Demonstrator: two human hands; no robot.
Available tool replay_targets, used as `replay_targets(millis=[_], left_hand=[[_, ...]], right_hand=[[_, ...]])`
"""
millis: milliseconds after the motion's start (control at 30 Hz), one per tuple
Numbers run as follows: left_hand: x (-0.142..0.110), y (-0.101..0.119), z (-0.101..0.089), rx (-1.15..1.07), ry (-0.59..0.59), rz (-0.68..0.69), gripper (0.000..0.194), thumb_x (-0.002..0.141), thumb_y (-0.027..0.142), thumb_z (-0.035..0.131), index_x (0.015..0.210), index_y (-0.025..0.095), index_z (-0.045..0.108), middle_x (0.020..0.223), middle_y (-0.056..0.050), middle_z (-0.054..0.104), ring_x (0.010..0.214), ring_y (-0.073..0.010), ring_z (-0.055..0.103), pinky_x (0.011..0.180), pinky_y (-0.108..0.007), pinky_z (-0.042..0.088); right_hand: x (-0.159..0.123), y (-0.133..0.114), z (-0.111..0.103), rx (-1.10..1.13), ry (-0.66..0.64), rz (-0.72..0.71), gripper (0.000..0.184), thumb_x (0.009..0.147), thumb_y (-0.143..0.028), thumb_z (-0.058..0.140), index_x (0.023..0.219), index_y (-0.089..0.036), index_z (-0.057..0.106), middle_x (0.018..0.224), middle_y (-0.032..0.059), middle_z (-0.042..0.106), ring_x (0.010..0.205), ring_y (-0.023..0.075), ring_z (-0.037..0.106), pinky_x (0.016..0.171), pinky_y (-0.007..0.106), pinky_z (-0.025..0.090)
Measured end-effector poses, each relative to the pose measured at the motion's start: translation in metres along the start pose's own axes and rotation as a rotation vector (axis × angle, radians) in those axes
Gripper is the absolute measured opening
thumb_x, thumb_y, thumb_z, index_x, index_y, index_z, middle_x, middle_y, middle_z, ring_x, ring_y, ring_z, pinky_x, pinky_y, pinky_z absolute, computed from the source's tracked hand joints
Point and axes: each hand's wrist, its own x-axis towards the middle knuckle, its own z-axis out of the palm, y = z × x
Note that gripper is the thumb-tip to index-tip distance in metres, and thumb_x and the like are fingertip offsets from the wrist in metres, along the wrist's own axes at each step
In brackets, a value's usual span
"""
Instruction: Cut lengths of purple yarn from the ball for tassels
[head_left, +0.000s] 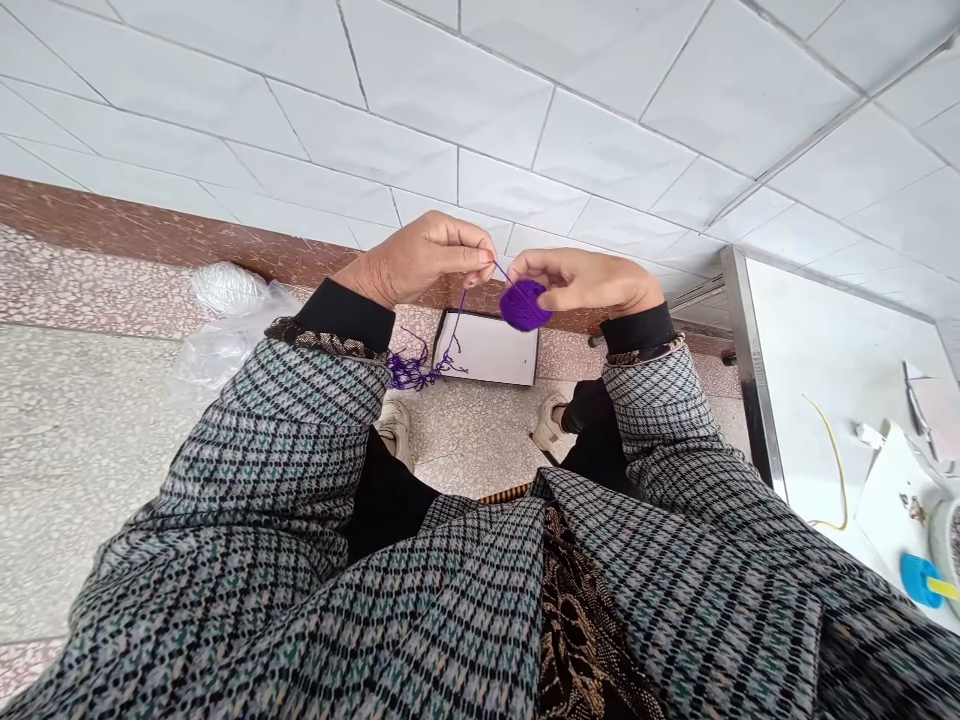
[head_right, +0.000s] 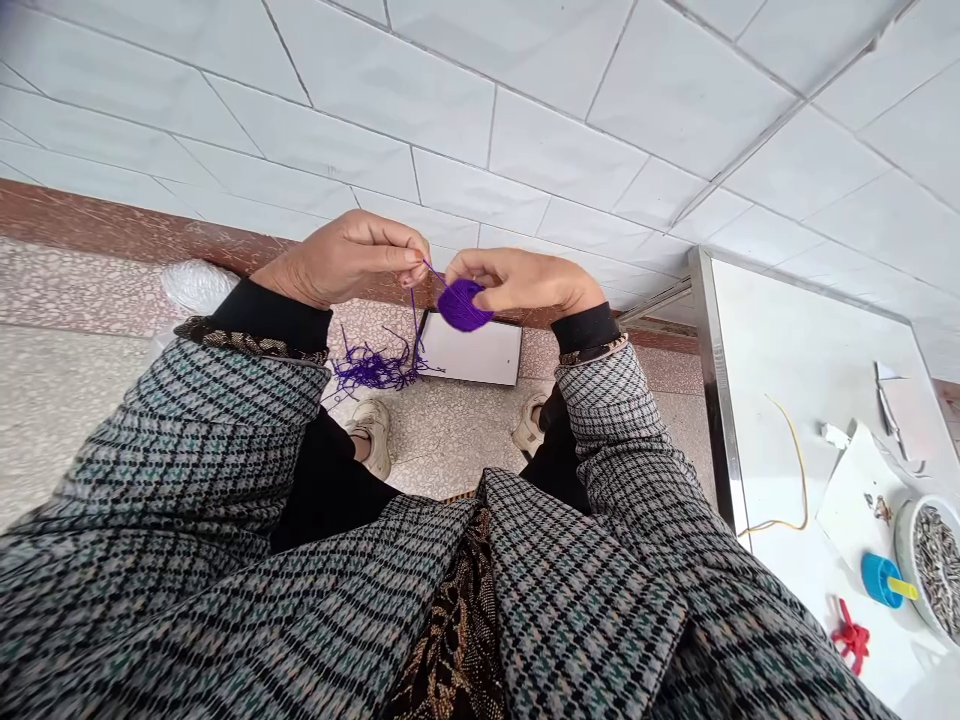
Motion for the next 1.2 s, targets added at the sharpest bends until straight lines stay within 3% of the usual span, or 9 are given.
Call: replay_targets(millis=[133, 267, 400, 633, 733, 867, 967, 1067, 1200], left_hand=[[0.003, -0.006, 0.006, -0.121, -0.005, -0.008, 0.038, 0.093, 0.047, 0.090, 0.074, 0.018, 0.075, 0.076, -0.010, 0.073, 0.088, -0.0276, 0.081, 0.098, -0.044, 0.070], [0.000, -0.013, 0.015, -0.265, -0.010, -0.050, 0.042, 0.093, 0.054, 0.094, 0.083, 0.018, 0.075, 0.074, -0.007, 0.070, 0.071, -0.0206, 0.073, 0.091, -0.045, 0.071], [-0.008, -0.024, 0.014, -0.288, 0.043, -0.069, 0.043, 0.086, 0.053, 0.100, 0.081, 0.019, 0.074, 0.061, 0.002, 0.054, 0.058, -0.0137, 0.058, 0.089, -0.042, 0.071], [-0.014, -0.037, 0.005, -0.172, 0.080, -0.067, 0.041, 0.085, 0.052, 0.096, 0.075, 0.019, 0.074, 0.071, -0.004, 0.067, 0.071, -0.0177, 0.069, 0.079, -0.032, 0.065], [-0.013, -0.040, 0.007, -0.156, 0.022, -0.084, 0.040, 0.092, 0.058, 0.088, 0.085, 0.020, 0.079, 0.086, -0.010, 0.079, 0.084, -0.0212, 0.076, 0.086, -0.035, 0.066], [-0.013, -0.048, 0.009, -0.145, -0.125, -0.136, 0.048, 0.097, 0.067, 0.082, 0.103, 0.020, 0.084, 0.087, -0.011, 0.082, 0.087, -0.0237, 0.079, 0.091, -0.036, 0.064], [-0.016, -0.056, 0.006, -0.102, -0.181, -0.133, 0.051, 0.097, 0.069, 0.082, 0.108, 0.020, 0.086, 0.085, -0.010, 0.082, 0.085, -0.0247, 0.077, 0.087, -0.035, 0.061], [-0.024, -0.069, -0.003, -0.025, -0.218, -0.169, 0.045, 0.094, 0.066, 0.084, 0.103, 0.022, 0.086, 0.081, -0.007, 0.080, 0.081, -0.0244, 0.074, 0.085, -0.034, 0.057], [-0.043, -0.109, -0.024, 0.041, -0.189, -0.286, 0.055, 0.086, 0.076, 0.088, 0.087, 0.022, 0.085, 0.082, -0.007, 0.080, 0.081, -0.0244, 0.070, 0.089, -0.037, 0.055]], right_hand=[[-0.014, 0.000, -0.003, 0.263, 0.129, -0.183, 0.076, 0.072, -0.078, 0.097, 0.116, -0.021, 0.071, 0.111, 0.0048, 0.079, 0.108, 0.0235, 0.076, 0.099, 0.037, 0.062], [-0.020, 0.006, -0.005, 0.405, 0.430, -0.221, 0.089, 0.062, -0.083, 0.094, 0.128, -0.026, 0.076, 0.115, 0.0100, 0.081, 0.110, 0.0296, 0.074, 0.101, 0.044, 0.063], [-0.023, 0.014, -0.015, 0.399, 0.524, -0.173, 0.096, 0.056, -0.097, 0.085, 0.120, -0.025, 0.073, 0.114, 0.0173, 0.077, 0.125, 0.0374, 0.066, 0.091, 0.047, 0.063], [-0.018, 0.019, -0.022, 0.419, 0.568, -0.142, 0.093, 0.047, -0.101, 0.079, 0.105, -0.028, 0.068, 0.101, 0.0114, 0.070, 0.136, 0.0343, 0.058, 0.098, 0.047, 0.054], [-0.015, 0.011, -0.021, 0.463, 0.732, -0.057, 0.088, 0.050, -0.095, 0.076, 0.112, -0.034, 0.070, 0.104, 0.0129, 0.072, 0.130, 0.0372, 0.055, 0.097, 0.049, 0.050], [-0.024, -0.001, -0.030, 0.725, 0.941, -0.359, 0.068, 0.059, -0.064, 0.091, 0.119, -0.036, 0.073, 0.115, 0.0065, 0.071, 0.100, 0.0287, 0.048, 0.087, 0.040, 0.050], [-0.044, -0.012, -0.043, 1.293, 0.801, -0.729, 0.046, 0.079, -0.030, 0.092, 0.123, -0.034, 0.081, 0.115, 0.0047, 0.073, 0.090, 0.0252, 0.044, 0.088, 0.037, 0.051], [-0.068, -0.029, -0.054, 2.117, 0.511, -1.037, 0.054, 0.098, -0.009, 0.079, 0.147, -0.031, 0.082, 0.126, 0.0068, 0.077, 0.088, 0.0244, 0.046, 0.103, 0.033, 0.051], [-0.087, -0.054, -0.059, 3.039, -0.149, -1.664, 0.049, 0.101, 0.012, 0.068, 0.131, -0.025, 0.080, 0.158, 0.0132, 0.072, 0.113, 0.0165, 0.069, 0.116, 0.023, 0.058]])
